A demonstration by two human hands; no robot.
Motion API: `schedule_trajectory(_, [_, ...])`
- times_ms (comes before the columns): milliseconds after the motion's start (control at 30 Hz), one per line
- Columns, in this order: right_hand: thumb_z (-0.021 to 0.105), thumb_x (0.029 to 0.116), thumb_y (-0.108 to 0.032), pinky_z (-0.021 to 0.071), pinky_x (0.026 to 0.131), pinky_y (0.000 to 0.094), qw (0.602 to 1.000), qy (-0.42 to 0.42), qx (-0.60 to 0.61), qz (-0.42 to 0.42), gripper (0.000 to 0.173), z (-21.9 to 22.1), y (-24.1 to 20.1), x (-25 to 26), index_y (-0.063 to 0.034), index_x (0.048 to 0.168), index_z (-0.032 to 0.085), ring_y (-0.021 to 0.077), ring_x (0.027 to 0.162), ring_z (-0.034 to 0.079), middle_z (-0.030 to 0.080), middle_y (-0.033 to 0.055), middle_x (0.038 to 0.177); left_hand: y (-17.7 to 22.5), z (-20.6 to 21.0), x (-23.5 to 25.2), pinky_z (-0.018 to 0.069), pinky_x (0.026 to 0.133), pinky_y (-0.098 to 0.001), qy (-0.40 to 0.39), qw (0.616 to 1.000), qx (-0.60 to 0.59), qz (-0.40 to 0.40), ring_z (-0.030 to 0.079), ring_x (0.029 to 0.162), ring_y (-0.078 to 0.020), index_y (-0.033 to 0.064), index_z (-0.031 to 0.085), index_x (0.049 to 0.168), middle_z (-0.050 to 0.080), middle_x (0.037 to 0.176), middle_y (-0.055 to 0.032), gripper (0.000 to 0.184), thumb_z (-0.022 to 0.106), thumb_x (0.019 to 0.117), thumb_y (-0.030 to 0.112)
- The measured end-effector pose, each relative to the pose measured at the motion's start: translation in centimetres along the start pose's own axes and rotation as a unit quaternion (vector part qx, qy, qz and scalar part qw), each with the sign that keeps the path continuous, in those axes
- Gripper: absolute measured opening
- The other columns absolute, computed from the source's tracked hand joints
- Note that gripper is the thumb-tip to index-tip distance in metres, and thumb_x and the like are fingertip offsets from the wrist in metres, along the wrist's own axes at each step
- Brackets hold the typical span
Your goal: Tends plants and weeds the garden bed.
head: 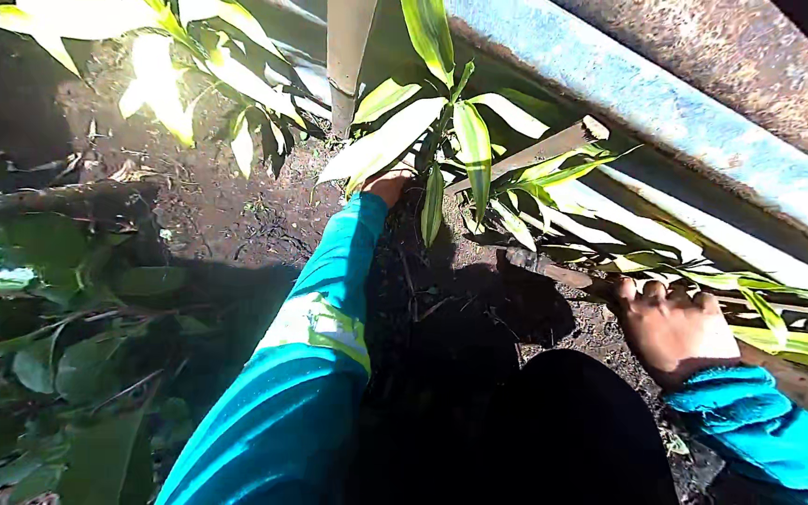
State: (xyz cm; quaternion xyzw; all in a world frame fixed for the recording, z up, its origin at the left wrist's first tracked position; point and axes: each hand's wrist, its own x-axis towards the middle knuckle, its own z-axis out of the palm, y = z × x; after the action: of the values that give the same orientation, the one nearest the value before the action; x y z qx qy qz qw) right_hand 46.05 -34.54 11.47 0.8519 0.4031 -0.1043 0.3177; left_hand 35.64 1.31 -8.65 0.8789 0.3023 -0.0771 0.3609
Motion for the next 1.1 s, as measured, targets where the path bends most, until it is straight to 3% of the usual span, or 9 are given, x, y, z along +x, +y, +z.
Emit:
schedule_trajectory(267, [0.056,0.1027,-0.003,0.0508,0.083,0.0658,1.0,0.002,-0.024,-0.001,0.03,0.3,0.0,-0.1,0.0119,0.128,0.059,0.0544,0.091,0.068,0.066,0.0368,0.101,3.3,-0.9,-1.6,0.0429,0.11,-0.0624,-0.086,0.971,0.101,-0.2,0.053,0.135,-0.0486,-0.0123,0.058,0.134,0.056,0.141,-0.0334,0.036,0.048,0.1056,0.008])
schedule_trajectory(333, [0.058,0.1031,-0.006,0.0509,0.082,0.066,0.999,0.021,-0.024,-0.008,0.029,0.6,0.2,0.0,0.0123,0.126,0.06,0.0548,0.089,0.068,0.067,0.0368,0.099,0.8,-0.4,-1.3,0.042,0.11,-0.0631,0.008,0.98,0.086,-0.181,0.054,0.132,-0.0498,-0.0128,0.058,0.132,0.058,0.136,-0.0352,0.04,0.047,0.1075,0.017])
schedule_trajectory(367, [0.058,0.1036,-0.008,0.0506,0.083,0.0664,0.999,0.023,-0.025,-0.009,0.03,0.6,0.1,0.1,0.0127,0.125,0.06,0.0552,0.089,0.068,0.067,0.037,0.098,-1.9,1.8,-0.1,0.0463,0.104,-0.0636,0.171,0.974,0.06,-0.138,0.063,0.12,-0.0498,-0.0128,0.064,0.123,0.066,0.123,-0.0353,0.043,0.053,0.1049,0.025])
schedule_trajectory(467, [0.056,0.1046,-0.009,0.049,0.088,0.0681,0.999,-0.013,-0.031,-0.002,0.034,-0.3,-0.3,0.2,0.0133,0.13,0.058,0.0567,0.094,0.067,0.066,0.0386,0.104,-1.1,-3.8,1.0,0.0337,0.121,-0.0422,0.06,0.958,-0.154,-0.236,0.045,0.145,-0.0306,-0.0051,0.044,0.15,0.049,0.154,-0.0234,0.05,0.048,0.1107,0.026])
schedule_trajectory(533, [0.057,0.1042,-0.009,0.0489,0.089,0.0679,0.999,-0.026,-0.041,0.004,0.034,-0.7,-0.5,0.3,0.0125,0.131,0.058,0.0566,0.096,0.067,0.066,0.0386,0.107,0.4,-5.7,0.3,0.0375,0.117,-0.0373,0.084,0.912,-0.293,-0.276,0.05,0.141,-0.0275,-0.0065,0.051,0.144,0.054,0.15,-0.0225,0.04,0.047,0.1105,0.015])
schedule_trajectory(633, [0.06,0.1028,-0.009,0.0501,0.086,0.0673,0.999,-0.01,-0.052,0.007,0.033,-0.7,-1.0,0.4,0.0124,0.127,0.059,0.0556,0.092,0.068,0.067,0.0377,0.102,0.8,-5.5,0.4,0.0365,0.118,-0.0409,0.043,0.902,-0.305,-0.301,0.048,0.144,-0.0279,-0.001,0.055,0.144,0.053,0.152,-0.0192,0.04,0.046,0.11,0.018])
schedule_trajectory(800, [0.057,0.1046,-0.012,0.05,0.087,0.067,0.998,-0.023,-0.058,0.017,0.034,-1.1,-1.2,0.8,0.0102,0.13,0.059,0.0559,0.093,0.068,0.067,0.0377,0.104,-2.7,3.1,1.5,0.0379,0.116,-0.0576,0.154,0.963,-0.176,-0.132,0.053,0.138,-0.0363,0.0043,0.063,0.138,0.061,0.142,-0.021,0.051,0.062,0.101,0.039])
schedule_trajectory(1000, [0.056,0.1058,-0.015,0.0495,0.09,0.0667,0.997,-0.04,-0.067,0.022,0.036,-1.9,-1.6,1.4,0.0098,0.132,0.059,0.0552,0.097,0.068,0.067,0.0371,0.106,-0.1,1.1,-6.1,0.0496,0.097,-0.0651,-0.156,0.984,0.063,0.05,0.064,0.119,-0.0466,0.0,0.054,0.143,0.064,0.131,-0.0275,0.044,0.058,0.1039,0.019])
schedule_trajectory(1100, [0.058,0.1045,-0.012,0.05,0.088,0.0669,0.997,-0.028,-0.068,0.012,0.033,-2.0,-1.9,1.5,0.0113,0.129,0.06,0.0549,0.094,0.068,0.067,0.0373,0.103,-0.9,-2.1,-6.5,0.0481,0.102,-0.0644,-0.115,0.993,-0.001,-0.028,0.06,0.126,-0.0474,-0.0043,0.05,0.146,0.053,0.145,-0.0294,0.055,0.063,0.1036,0.028])
